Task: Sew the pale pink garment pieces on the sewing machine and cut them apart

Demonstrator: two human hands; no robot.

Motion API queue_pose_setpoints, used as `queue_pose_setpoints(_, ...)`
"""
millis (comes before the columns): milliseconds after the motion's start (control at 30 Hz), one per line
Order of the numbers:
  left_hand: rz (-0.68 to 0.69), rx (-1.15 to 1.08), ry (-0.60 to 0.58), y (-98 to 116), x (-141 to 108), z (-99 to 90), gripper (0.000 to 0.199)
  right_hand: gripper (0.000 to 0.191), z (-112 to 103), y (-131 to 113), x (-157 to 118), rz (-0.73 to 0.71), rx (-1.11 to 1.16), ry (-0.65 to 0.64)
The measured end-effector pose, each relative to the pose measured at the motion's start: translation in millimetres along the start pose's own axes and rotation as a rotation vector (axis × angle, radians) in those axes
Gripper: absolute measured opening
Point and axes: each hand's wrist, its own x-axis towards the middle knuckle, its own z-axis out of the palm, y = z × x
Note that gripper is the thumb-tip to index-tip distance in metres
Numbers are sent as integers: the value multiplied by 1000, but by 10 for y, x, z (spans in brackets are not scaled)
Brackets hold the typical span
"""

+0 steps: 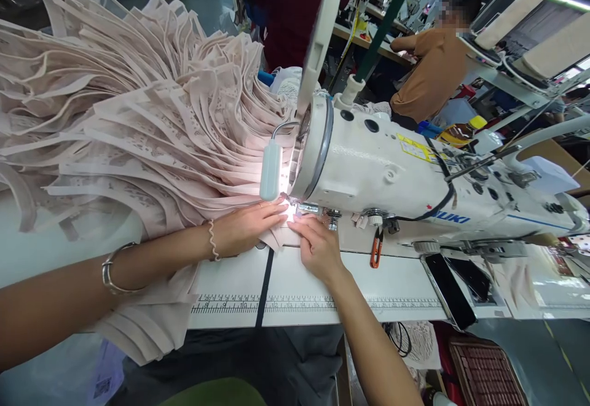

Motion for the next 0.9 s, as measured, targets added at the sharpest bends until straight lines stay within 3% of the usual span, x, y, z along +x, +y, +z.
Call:
queue_pose_setpoints(167,14,3,11,-4,-1,0,42,40,-15,13,2,-58,-58,10)
queue_pose_setpoints(500,3,66,31,-21,35,-20,41,42,8,62,-14,-6,-77,-77)
queue_pose_setpoints(667,-38,111,82,-24,55,36,33,42,16,40,-4,3,-142,-85)
queue_pose_setpoints(900,36,203,170,-1,53,11,20,44,42,26,16,76,-195,-143)
